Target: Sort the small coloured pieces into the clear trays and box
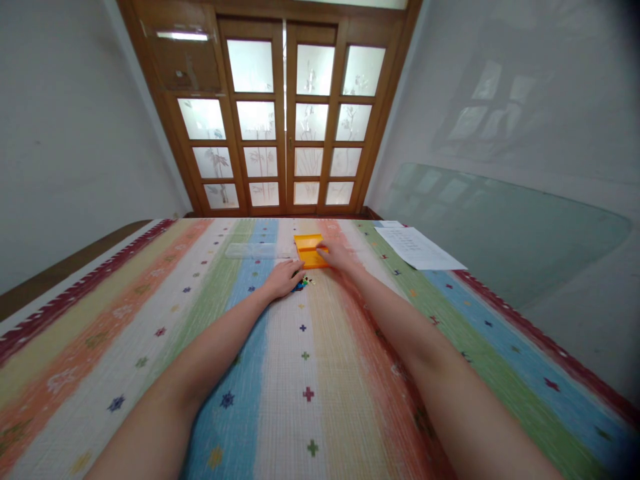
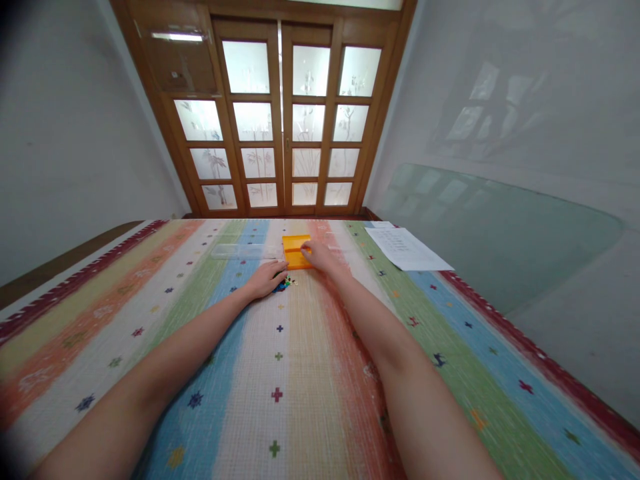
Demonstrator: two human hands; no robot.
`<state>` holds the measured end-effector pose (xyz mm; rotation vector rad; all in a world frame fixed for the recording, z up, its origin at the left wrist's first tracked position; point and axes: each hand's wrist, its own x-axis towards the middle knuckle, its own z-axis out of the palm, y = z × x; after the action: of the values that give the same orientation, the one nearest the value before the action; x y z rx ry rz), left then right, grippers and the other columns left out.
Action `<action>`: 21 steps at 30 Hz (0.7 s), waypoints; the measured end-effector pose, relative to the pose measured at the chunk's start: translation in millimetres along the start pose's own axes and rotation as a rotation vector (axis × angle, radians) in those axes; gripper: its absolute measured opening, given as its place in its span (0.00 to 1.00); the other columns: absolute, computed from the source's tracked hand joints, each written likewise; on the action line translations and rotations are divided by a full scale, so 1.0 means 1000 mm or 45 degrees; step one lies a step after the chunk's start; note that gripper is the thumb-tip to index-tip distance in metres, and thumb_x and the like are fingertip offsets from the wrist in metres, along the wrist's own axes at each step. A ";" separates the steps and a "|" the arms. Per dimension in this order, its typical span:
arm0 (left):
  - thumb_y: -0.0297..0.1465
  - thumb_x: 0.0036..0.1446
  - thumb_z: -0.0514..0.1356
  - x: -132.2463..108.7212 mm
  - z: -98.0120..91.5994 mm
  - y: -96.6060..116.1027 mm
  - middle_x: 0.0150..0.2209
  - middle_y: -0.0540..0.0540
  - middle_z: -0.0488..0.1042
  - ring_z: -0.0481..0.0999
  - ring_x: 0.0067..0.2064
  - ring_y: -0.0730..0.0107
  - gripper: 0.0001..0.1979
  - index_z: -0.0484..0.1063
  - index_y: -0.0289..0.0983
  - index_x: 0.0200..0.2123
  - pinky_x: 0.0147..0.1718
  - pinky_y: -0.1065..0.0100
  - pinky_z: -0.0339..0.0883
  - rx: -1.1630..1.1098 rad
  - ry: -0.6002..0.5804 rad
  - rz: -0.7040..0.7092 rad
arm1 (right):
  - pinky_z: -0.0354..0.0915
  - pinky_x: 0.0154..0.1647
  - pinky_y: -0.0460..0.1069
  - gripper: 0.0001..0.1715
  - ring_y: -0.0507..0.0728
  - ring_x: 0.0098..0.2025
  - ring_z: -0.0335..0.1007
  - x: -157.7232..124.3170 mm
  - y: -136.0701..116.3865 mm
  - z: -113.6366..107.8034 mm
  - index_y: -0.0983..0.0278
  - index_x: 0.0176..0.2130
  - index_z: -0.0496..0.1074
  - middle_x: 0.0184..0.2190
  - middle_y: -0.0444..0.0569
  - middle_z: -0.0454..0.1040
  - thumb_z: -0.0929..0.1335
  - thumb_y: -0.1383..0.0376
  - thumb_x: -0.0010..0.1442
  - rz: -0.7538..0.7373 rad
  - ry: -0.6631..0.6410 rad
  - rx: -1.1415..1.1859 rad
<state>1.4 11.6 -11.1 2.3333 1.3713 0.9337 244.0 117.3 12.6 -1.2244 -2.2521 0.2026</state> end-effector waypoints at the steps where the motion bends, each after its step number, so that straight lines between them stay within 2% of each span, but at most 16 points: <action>1: 0.45 0.69 0.59 0.000 0.001 -0.001 0.57 0.40 0.80 0.74 0.62 0.50 0.19 0.78 0.42 0.55 0.67 0.52 0.61 -0.007 -0.009 0.009 | 0.68 0.57 0.55 0.14 0.61 0.52 0.76 -0.006 -0.004 0.000 0.62 0.49 0.80 0.50 0.54 0.81 0.66 0.64 0.69 -0.054 -0.058 -0.018; 5: 0.43 0.71 0.56 0.003 0.003 -0.004 0.62 0.41 0.77 0.72 0.65 0.51 0.21 0.75 0.42 0.60 0.68 0.52 0.60 0.025 -0.042 0.019 | 0.69 0.53 0.53 0.12 0.61 0.49 0.76 -0.024 -0.017 -0.004 0.62 0.48 0.80 0.47 0.54 0.81 0.68 0.62 0.68 -0.229 -0.223 -0.112; 8: 0.42 0.72 0.54 0.005 0.000 -0.007 0.63 0.41 0.76 0.73 0.64 0.54 0.22 0.73 0.41 0.63 0.67 0.53 0.61 0.034 0.009 -0.009 | 0.68 0.51 0.53 0.11 0.61 0.48 0.76 -0.030 -0.024 -0.006 0.61 0.47 0.80 0.46 0.53 0.81 0.69 0.61 0.69 -0.238 -0.279 -0.182; 16: 0.33 0.67 0.57 0.010 -0.021 -0.034 0.53 0.40 0.81 0.75 0.58 0.53 0.15 0.81 0.39 0.50 0.64 0.50 0.65 0.152 0.306 -0.175 | 0.68 0.46 0.51 0.11 0.62 0.46 0.77 -0.015 -0.037 0.003 0.62 0.45 0.80 0.46 0.55 0.82 0.67 0.62 0.72 -0.029 -0.207 -0.283; 21: 0.31 0.66 0.57 0.010 -0.024 -0.047 0.51 0.40 0.81 0.76 0.56 0.52 0.15 0.82 0.38 0.48 0.63 0.51 0.66 0.195 0.357 -0.220 | 0.66 0.46 0.49 0.15 0.62 0.46 0.77 -0.005 -0.046 0.010 0.64 0.47 0.80 0.49 0.58 0.82 0.64 0.64 0.73 0.165 -0.242 -0.360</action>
<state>-42.6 42.3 -13.5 2.2062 1.7808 1.1733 207.3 88.4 20.0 -1.5588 -2.4268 0.0502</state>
